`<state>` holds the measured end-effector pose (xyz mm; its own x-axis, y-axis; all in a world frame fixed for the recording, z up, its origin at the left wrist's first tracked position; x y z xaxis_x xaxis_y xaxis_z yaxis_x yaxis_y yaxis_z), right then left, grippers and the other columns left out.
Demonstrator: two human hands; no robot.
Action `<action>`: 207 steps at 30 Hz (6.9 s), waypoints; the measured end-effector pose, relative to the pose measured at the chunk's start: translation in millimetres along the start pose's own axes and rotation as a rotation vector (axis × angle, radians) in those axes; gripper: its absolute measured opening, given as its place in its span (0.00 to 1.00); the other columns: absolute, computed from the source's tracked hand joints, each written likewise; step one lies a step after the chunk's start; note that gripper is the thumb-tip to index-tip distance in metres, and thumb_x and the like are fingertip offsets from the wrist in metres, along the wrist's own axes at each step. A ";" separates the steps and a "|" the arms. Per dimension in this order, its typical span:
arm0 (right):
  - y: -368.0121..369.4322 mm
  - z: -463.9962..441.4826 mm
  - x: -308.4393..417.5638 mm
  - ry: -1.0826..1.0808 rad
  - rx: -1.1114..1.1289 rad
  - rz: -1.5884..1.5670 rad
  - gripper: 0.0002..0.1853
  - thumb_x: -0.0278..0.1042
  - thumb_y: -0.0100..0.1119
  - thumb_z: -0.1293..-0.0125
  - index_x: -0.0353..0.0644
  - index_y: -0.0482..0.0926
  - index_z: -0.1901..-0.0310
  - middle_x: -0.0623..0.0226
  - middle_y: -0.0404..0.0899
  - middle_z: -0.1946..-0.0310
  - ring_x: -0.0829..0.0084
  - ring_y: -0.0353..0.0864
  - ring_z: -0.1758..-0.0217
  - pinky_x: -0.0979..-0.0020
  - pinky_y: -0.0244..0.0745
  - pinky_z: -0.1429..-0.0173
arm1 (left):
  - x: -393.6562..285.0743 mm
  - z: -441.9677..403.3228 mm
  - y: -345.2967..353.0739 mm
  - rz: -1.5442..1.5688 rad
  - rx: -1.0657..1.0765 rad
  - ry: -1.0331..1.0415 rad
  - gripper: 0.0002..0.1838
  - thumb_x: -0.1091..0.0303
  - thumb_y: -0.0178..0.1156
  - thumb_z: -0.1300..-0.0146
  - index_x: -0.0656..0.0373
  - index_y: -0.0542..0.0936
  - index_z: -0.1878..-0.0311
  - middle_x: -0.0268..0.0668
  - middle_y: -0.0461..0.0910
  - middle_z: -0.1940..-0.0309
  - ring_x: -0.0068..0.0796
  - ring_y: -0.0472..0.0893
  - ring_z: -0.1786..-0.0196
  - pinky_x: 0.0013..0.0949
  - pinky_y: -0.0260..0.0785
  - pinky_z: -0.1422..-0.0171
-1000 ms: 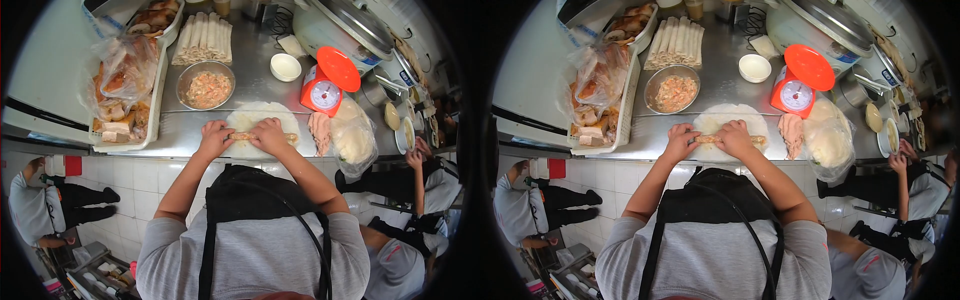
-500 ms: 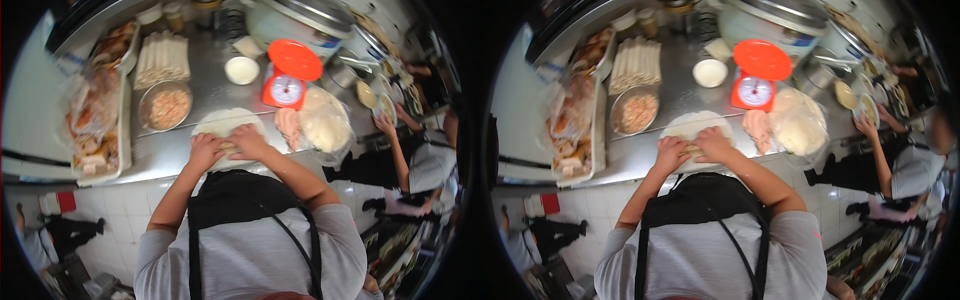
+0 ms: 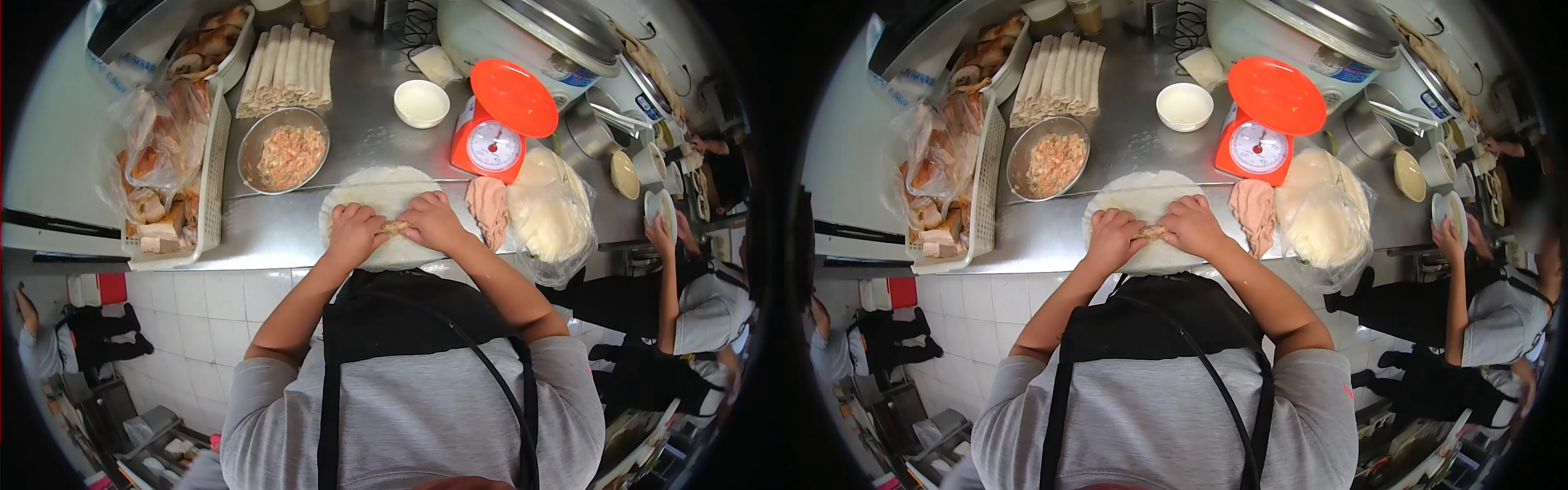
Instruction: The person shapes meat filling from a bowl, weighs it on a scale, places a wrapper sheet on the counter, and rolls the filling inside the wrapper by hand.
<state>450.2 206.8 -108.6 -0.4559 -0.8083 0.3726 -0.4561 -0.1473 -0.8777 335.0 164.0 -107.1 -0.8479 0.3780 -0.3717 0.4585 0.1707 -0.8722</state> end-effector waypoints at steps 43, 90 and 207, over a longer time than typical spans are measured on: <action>-34.7 61.9 6.0 -0.192 0.090 -0.011 0.19 0.36 0.66 0.58 0.49 0.76 0.60 0.68 0.69 0.60 0.64 0.66 0.53 0.63 0.58 0.48 | -7.9 81.8 -6.9 -0.123 -0.132 0.093 0.18 0.70 0.62 0.60 0.46 0.76 0.60 0.35 0.70 0.54 0.40 0.66 0.46 0.45 0.55 0.45; 29.8 -25.8 19.7 0.206 0.189 -0.224 0.15 0.35 0.63 0.52 0.41 0.80 0.61 0.60 0.76 0.65 0.59 0.74 0.58 0.64 0.69 0.51 | 92.8 -18.5 -5.4 0.050 0.269 -0.482 0.16 0.54 0.61 0.50 0.58 0.75 0.73 0.42 0.77 0.76 0.44 0.78 0.68 0.43 0.67 0.66; 15.4 0.8 8.4 0.240 0.123 -0.165 0.16 0.40 0.67 0.56 0.42 0.77 0.67 0.62 0.75 0.67 0.60 0.73 0.59 0.64 0.69 0.52 | 31.8 -101.5 47.7 0.068 0.010 -0.028 0.22 0.44 0.65 0.58 0.53 0.73 0.74 0.37 0.74 0.73 0.41 0.75 0.66 0.40 0.68 0.63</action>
<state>440.0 197.3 -119.2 -0.5578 -0.6120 0.5606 -0.4500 -0.3445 -0.8239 356.9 276.5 -128.2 -0.8221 0.3623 -0.4391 0.5127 0.1361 -0.8477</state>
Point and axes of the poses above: each hand's wrist, its own z-axis away from the middle knuckle, its own y-axis out of the palm, x = y × z, the point moved 8 cm from there along -z, towards the middle knuckle
